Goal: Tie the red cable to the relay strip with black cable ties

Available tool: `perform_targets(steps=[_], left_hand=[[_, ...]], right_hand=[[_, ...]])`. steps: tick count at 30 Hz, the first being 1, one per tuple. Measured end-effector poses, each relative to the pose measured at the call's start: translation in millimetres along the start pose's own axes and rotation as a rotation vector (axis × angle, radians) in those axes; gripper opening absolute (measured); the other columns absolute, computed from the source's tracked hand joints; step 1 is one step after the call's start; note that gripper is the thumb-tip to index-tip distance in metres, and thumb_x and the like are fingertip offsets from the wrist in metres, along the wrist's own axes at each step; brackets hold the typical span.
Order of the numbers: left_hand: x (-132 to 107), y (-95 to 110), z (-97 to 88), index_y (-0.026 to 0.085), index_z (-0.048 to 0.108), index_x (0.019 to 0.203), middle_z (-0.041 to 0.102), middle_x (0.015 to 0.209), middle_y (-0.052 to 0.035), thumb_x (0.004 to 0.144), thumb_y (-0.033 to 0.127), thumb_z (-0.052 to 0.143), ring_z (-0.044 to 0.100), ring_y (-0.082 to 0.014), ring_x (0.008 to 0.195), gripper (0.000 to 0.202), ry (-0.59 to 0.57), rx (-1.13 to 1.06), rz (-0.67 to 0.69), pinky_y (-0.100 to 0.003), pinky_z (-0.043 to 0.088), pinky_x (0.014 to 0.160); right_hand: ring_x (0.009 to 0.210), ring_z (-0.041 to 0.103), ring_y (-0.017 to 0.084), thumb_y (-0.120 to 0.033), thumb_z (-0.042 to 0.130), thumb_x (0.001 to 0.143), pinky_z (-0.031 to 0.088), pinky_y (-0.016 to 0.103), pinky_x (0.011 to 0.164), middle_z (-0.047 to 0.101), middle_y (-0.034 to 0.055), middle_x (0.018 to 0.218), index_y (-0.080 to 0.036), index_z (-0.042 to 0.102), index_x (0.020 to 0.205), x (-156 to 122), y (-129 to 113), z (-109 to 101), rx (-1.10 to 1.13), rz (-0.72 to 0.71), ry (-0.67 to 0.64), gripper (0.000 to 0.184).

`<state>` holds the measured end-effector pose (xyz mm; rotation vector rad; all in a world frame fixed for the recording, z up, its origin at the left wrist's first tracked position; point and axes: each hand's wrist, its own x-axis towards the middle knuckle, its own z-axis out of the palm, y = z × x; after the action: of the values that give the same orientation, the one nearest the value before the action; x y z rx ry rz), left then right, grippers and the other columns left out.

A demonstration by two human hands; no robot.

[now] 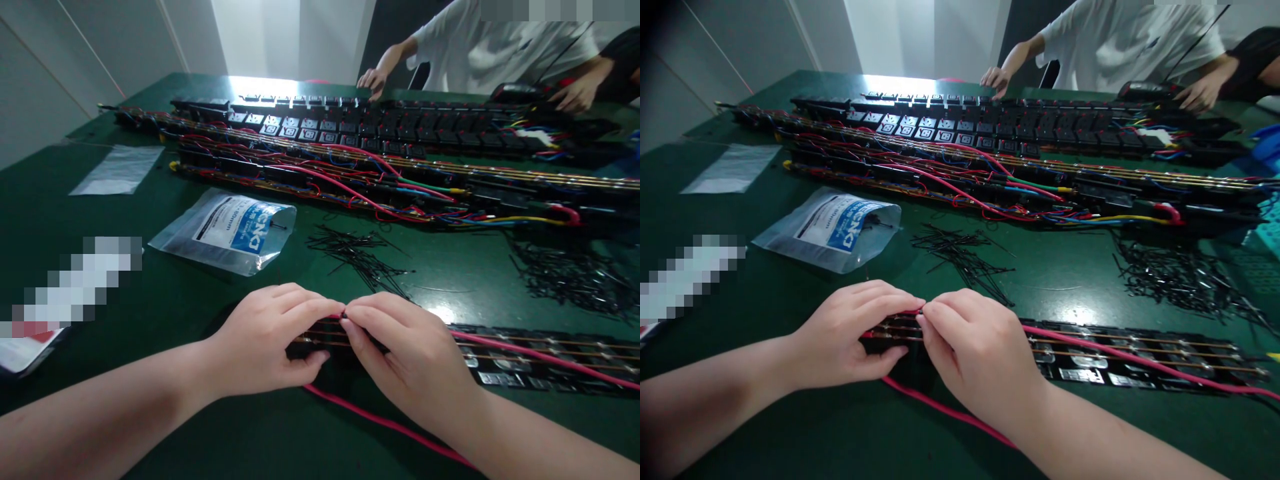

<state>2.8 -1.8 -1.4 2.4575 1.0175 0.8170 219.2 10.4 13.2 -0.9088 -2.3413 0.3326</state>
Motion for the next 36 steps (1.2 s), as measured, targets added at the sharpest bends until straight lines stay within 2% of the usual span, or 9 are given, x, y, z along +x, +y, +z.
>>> perform_targets(steps=[20, 27, 32, 36], left_hand=[[-0.8, -1.2, 0.6, 0.023, 0.050, 0.125, 0.072, 0.113, -0.0035, 0.082, 0.020, 0.066, 0.069, -0.0177, 0.096, 0.047, 0.019, -0.003, 0.035, -0.034, 0.056, 0.085], [-2.2, -2.6, 2.2, 0.020, 0.056, 0.119, 0.072, 0.114, -0.0047, 0.083, 0.020, 0.065, 0.067, -0.0189, 0.099, 0.037, 0.026, 0.010, 0.064, -0.034, 0.056, 0.086], [-0.9, -1.0, 1.7, 0.019, 0.057, 0.118, 0.072, 0.112, -0.0034, 0.081, 0.021, 0.067, 0.067, -0.0182, 0.097, 0.038, 0.001, 0.030, 0.031, -0.033, 0.055, 0.085], [-0.4, 0.6, 1.0, 0.019, 0.057, 0.116, 0.072, 0.111, -0.0025, 0.081, 0.022, 0.067, 0.067, -0.0178, 0.095, 0.037, 0.000, 0.031, 0.013, -0.033, 0.055, 0.084]], right_hand=[[0.074, 0.065, 0.015, -0.013, 0.053, 0.093, 0.050, 0.028, 0.063, 0.072, 0.0038, 0.085, -0.018, 0.066, 0.089, -0.2, 0.4, 0.1, -0.012, 0.024, -0.013, 0.014], [0.065, 0.061, 0.015, -0.014, 0.056, 0.090, 0.046, 0.027, 0.057, 0.066, 0.0007, 0.072, -0.018, 0.061, 0.083, -1.2, 0.4, 3.1, -0.067, 0.077, 0.031, 0.010], [0.075, 0.064, 0.015, -0.013, 0.056, 0.092, 0.049, 0.027, 0.066, 0.070, 0.0025, 0.083, -0.018, 0.065, 0.087, -1.5, 2.4, 2.9, -0.028, 0.040, 0.019, 0.011], [0.076, 0.063, 0.015, -0.011, 0.054, 0.093, 0.049, 0.027, 0.067, 0.070, 0.0039, 0.088, -0.017, 0.068, 0.089, -2.1, 3.4, 1.8, -0.032, 0.013, 0.005, 0.016]])
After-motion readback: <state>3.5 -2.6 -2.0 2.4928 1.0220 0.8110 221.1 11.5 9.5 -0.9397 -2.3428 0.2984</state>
